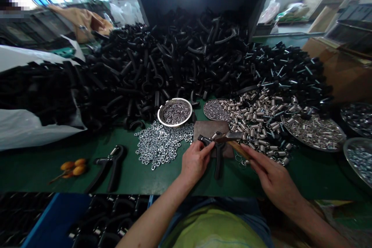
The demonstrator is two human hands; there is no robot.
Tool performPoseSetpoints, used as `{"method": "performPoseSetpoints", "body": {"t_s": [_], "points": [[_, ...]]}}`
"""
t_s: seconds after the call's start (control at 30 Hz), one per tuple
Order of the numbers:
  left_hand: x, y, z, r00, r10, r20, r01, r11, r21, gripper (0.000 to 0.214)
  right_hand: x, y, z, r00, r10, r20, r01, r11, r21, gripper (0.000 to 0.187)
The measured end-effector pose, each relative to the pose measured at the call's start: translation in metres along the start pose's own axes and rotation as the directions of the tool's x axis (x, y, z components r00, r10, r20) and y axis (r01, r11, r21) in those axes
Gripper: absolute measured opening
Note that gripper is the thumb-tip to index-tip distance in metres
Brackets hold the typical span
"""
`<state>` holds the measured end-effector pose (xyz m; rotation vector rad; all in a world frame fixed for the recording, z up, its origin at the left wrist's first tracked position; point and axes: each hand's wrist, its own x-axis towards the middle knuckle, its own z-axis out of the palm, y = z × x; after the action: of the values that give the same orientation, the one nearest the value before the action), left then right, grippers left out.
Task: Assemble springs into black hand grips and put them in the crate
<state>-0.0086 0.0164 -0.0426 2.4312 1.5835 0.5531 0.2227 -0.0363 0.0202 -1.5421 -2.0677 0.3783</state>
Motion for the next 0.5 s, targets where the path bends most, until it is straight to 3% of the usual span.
{"method": "performPoseSetpoints", "body": {"t_s": [0.5], "points": [[0.0006,0.0037,-0.0066,1.0,-0.013,0.028,0.012,1.0,0.027,0.04,0.002,-0.0021,-0.0008,1.0,0.001,0.009,-0.001,1.0,-0.007,0.044]]}}
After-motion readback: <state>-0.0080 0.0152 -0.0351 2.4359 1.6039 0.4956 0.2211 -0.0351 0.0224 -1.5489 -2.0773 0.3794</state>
